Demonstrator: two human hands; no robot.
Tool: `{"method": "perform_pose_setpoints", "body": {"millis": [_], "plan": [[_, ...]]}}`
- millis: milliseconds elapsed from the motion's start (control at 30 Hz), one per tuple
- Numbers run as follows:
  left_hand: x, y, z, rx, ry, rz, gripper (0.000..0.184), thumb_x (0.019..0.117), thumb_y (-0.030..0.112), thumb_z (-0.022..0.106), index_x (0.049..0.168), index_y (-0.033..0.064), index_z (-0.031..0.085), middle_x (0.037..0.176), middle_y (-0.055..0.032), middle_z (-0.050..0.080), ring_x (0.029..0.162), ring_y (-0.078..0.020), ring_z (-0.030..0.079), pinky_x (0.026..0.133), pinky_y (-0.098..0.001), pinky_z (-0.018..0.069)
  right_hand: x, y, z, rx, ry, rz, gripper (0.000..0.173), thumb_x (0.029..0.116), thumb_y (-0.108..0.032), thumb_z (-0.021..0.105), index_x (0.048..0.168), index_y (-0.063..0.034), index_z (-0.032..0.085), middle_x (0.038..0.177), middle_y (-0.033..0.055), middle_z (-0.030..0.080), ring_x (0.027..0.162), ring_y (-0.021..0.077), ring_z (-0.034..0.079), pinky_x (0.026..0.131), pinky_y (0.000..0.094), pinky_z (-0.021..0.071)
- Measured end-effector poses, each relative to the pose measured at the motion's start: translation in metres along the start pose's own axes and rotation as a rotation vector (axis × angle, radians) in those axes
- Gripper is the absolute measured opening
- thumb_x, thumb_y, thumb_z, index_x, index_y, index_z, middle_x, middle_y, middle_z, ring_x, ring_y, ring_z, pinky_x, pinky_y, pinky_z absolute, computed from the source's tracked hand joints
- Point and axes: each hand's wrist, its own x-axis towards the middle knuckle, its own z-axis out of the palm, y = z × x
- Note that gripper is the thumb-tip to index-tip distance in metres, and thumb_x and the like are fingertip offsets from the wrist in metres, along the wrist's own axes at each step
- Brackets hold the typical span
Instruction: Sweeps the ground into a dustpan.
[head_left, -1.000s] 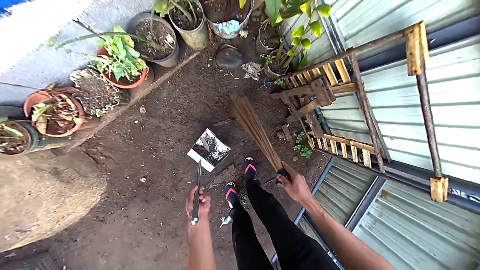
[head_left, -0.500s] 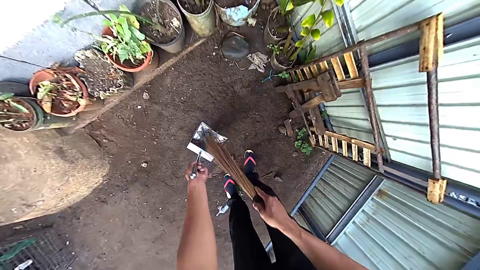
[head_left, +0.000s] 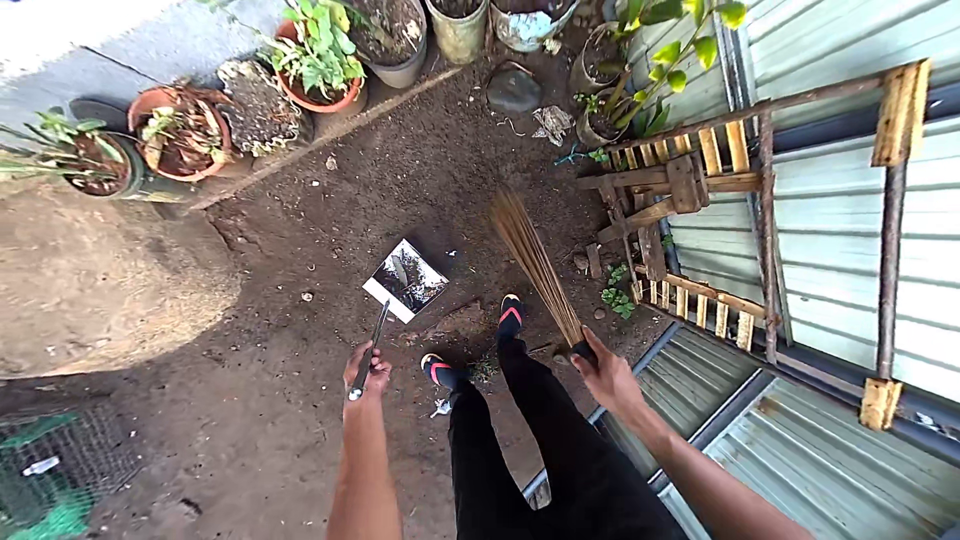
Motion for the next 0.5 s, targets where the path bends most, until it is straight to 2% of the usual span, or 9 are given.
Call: {"method": "perform_pose_setpoints", "body": {"millis": [133, 267, 333, 400, 500], "plan": [[0.017, 0.003, -0.004, 0.095, 0.034, 0.027, 0.010, 0.1028, 0.007, 0.047, 0.093, 0.0104, 0.049, 0.060, 0.0007, 0.051, 0.038, -0.0034, 0.044, 0.034, -0.0161, 0.0403, 0.020, -0.033, 0.087, 0.023, 0.012, 0.065, 0.069, 0.1024, -0.039, 0.055, 0.164, -0.0209, 0.030, 0.108, 0.0191, 0.074, 0.096, 0.0379, 0.073, 0.086, 0.0608, 0.0572], [0.031, 0.007, 0.010, 0.149, 0.107, 0.060, 0.008, 0.1013, 0.006, 0.051, 0.094, 0.0090, 0.049, 0.064, -0.0016, 0.051, 0.042, -0.0056, 0.044, 0.037, -0.0177, 0.0402, -0.006, -0.074, 0.175, -0.031, -0.222, 0.051, 0.070, 0.1010, -0.038, 0.057, 0.164, -0.0232, 0.030, 0.116, 0.0191, 0.073, 0.103, 0.0380, 0.072, 0.090, 0.0604, 0.0570], [0.033, 0.018, 0.015, 0.123, 0.099, 0.059, 0.006, 0.0997, 0.005, 0.052, 0.096, 0.0090, 0.049, 0.069, -0.0032, 0.049, 0.046, -0.0078, 0.045, 0.041, -0.0191, 0.0403, -0.034, -0.085, 0.199, -0.036, -0.292, 0.023, 0.070, 0.1012, -0.041, 0.058, 0.164, -0.0252, 0.031, 0.117, 0.0175, 0.073, 0.105, 0.0356, 0.072, 0.092, 0.0582, 0.0568], [0.038, 0.028, 0.002, 0.064, 0.103, 0.021, 0.009, 0.0962, 0.004, 0.055, 0.098, 0.0100, 0.048, 0.072, -0.0040, 0.049, 0.048, -0.0087, 0.044, 0.041, -0.0194, 0.0397, -0.070, -0.087, 0.210, -0.019, -0.301, -0.002, 0.068, 0.1012, -0.042, 0.059, 0.163, -0.0256, 0.035, 0.117, 0.0165, 0.073, 0.105, 0.0338, 0.072, 0.094, 0.0565, 0.0563], [0.051, 0.051, -0.035, -0.073, 0.045, -0.033, 0.009, 0.0966, 0.004, 0.056, 0.093, 0.0105, 0.050, 0.065, -0.0028, 0.050, 0.043, -0.0075, 0.044, 0.038, -0.0183, 0.0397, -0.118, -0.089, 0.215, -0.006, -0.212, -0.038, 0.067, 0.1002, -0.039, 0.062, 0.162, -0.0255, 0.038, 0.106, 0.0158, 0.075, 0.093, 0.0320, 0.073, 0.088, 0.0558, 0.0579]]}}
